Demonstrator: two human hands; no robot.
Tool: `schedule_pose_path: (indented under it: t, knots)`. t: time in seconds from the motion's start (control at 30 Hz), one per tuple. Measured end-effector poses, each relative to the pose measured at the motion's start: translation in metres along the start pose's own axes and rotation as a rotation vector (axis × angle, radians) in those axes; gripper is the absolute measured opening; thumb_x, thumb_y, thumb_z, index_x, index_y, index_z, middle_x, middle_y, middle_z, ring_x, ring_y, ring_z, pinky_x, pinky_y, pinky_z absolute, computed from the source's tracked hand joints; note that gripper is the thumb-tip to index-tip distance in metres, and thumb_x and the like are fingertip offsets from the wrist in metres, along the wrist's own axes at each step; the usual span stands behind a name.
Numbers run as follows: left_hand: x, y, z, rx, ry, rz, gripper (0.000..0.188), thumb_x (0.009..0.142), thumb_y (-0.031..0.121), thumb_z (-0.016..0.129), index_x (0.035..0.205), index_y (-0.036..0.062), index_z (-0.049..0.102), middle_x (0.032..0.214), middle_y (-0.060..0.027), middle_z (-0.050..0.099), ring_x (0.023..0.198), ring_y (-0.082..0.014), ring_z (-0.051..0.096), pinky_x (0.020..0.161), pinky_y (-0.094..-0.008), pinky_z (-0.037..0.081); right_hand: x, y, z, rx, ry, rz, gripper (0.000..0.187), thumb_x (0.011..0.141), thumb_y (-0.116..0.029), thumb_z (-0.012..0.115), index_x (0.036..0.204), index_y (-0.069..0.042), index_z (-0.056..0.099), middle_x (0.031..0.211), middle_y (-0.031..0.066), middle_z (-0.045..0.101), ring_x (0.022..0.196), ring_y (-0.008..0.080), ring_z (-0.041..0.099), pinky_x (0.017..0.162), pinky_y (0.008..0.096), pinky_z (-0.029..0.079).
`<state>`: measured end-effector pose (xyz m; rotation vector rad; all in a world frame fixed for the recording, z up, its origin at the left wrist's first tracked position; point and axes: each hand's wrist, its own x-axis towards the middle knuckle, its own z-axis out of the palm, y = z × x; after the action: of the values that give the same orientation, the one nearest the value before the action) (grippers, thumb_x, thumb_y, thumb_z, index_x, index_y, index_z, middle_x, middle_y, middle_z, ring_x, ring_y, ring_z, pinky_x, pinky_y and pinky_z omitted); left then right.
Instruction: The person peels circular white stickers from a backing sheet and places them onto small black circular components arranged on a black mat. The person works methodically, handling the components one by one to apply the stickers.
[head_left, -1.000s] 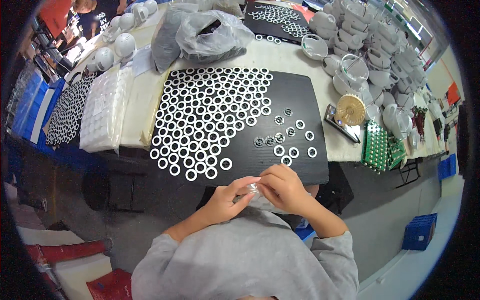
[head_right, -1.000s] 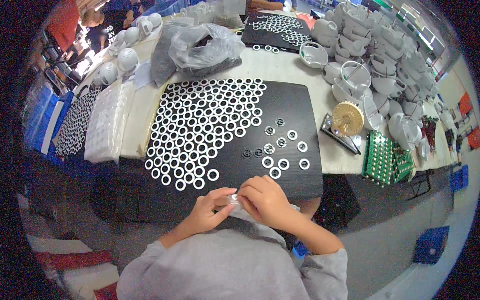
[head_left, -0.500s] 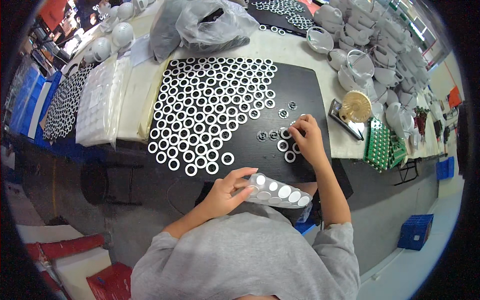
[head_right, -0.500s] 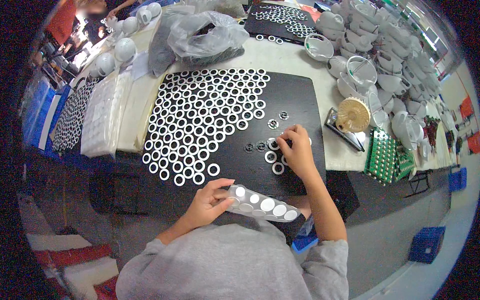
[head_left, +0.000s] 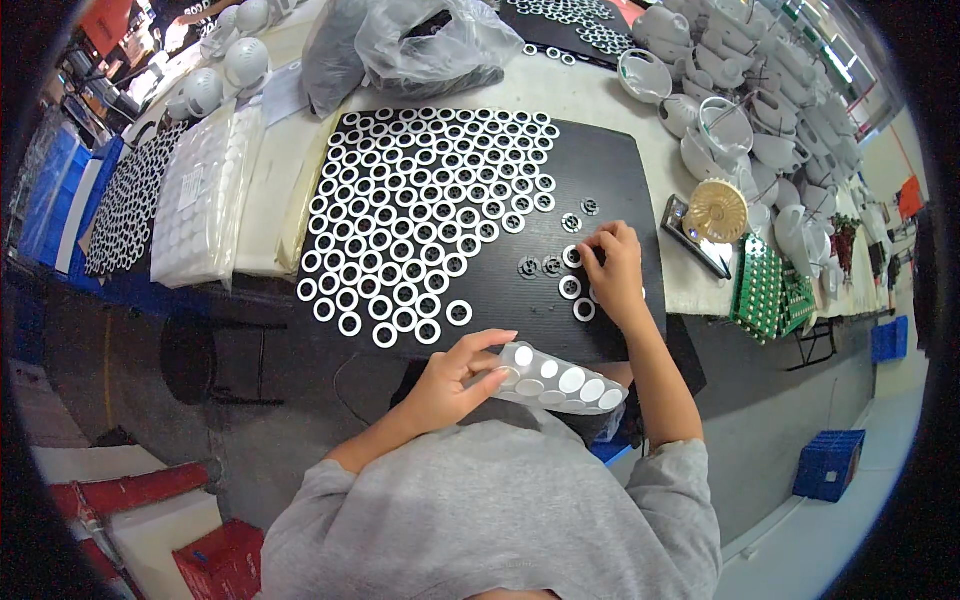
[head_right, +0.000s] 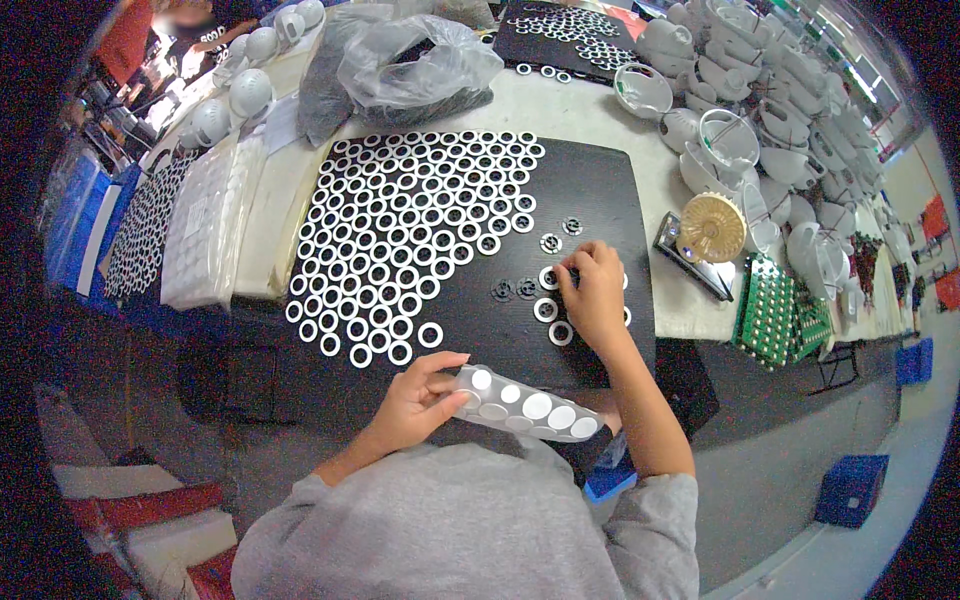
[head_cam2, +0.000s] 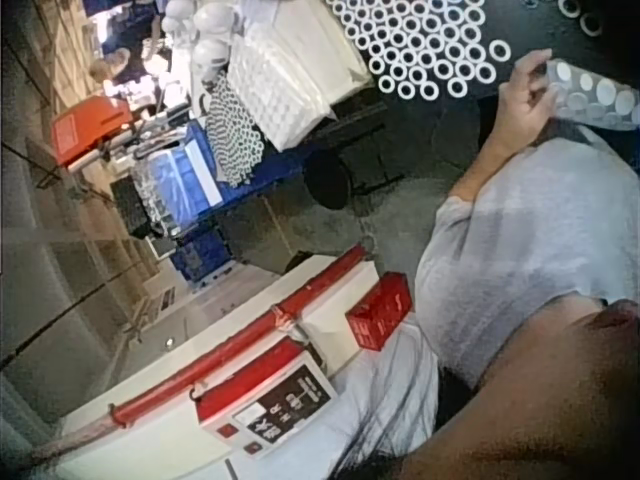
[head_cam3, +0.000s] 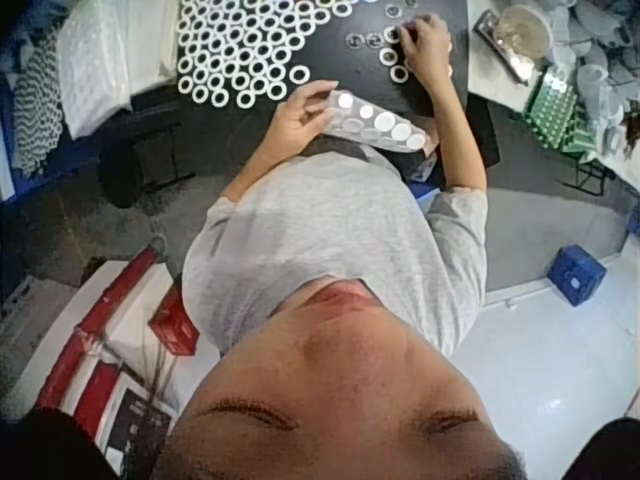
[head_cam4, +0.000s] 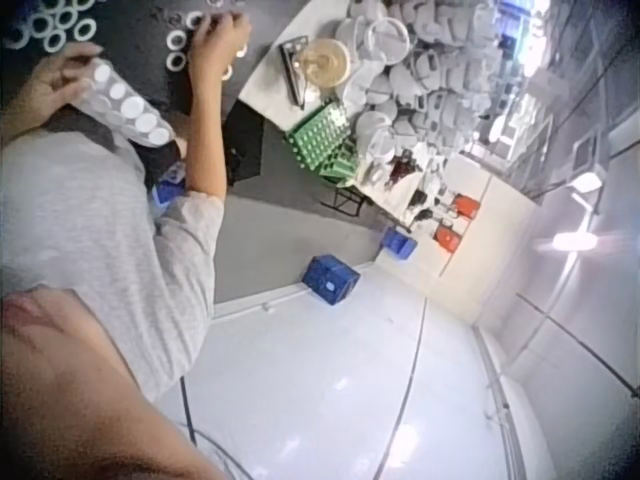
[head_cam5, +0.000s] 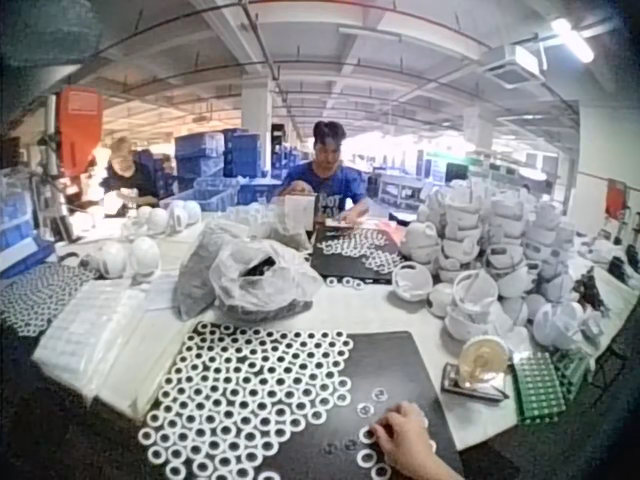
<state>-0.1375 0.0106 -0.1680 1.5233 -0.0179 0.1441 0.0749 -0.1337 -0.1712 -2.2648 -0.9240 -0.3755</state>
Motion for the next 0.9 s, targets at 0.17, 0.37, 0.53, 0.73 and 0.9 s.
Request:
schedule_pose_path:
  t: [0.17,0.37,0.53,0.73,0.9]
  knots:
    - [-0.001,0.003,-0.002,-0.067,0.018,-0.021,0.041,0.081,0.002,0.052,0.119,0.0064,0.037,0.089,-0.0119,0.062,0.08,-0.009,0.057,0.07,-0.0212,0.045,-0.002,0.005,0.003,0.02,0.029,-0.02,0.01,0.068,-0.008,0.062,0.071,-0.001,0.055,0.082,0.0121,0.051,0.081,0.0289,0.047,0.07,0.0369,0.037]
    - [-0.001,0.005,-0.002,-0.125,0.023,-0.037,0.042,0.081,0.002,0.052,0.12,0.0054,0.037,0.09,-0.0119,0.062,0.081,-0.0087,0.056,0.071,-0.0202,0.044,-0.003,0.008,0.006,-0.046,0.056,-0.056,0.01,0.069,-0.007,0.06,0.073,-0.002,0.053,0.084,0.0127,0.05,0.082,0.0296,0.047,0.069,0.0381,0.036]
    - [0.0,0.008,-0.001,-0.141,0.037,-0.024,0.041,0.081,0.001,0.052,0.119,0.0041,0.035,0.091,-0.0126,0.061,0.082,-0.009,0.056,0.07,-0.0202,0.044,-0.002,0.002,0.003,-0.107,0.028,-0.024,0.012,0.069,-0.006,0.06,0.077,-0.002,0.051,0.086,0.013,0.049,0.083,0.0296,0.046,0.07,0.038,0.035]
    - [-0.001,0.012,0.0,-0.286,0.119,-0.032,0.043,0.082,-0.001,0.05,0.12,0.0042,0.032,0.094,-0.0153,0.058,0.084,-0.0119,0.055,0.07,-0.0212,0.044,-0.007,-0.007,-0.016,0.128,0.042,0.09,0.015,0.07,-0.007,0.06,0.082,-0.002,0.052,0.089,0.0138,0.05,0.086,0.0292,0.048,0.075,0.0358,0.038]
    - [-0.002,0.012,-0.005,-0.302,0.229,-0.022,0.042,0.082,-0.001,0.051,0.119,0.0045,0.033,0.092,-0.0142,0.059,0.081,-0.0108,0.055,0.069,-0.0204,0.043,-0.025,-0.055,-0.079,0.593,-0.402,-0.072,0.027,0.068,-0.013,0.065,0.091,-0.003,0.055,0.095,0.0109,0.055,0.085,0.0262,0.053,0.074,0.0334,0.04]
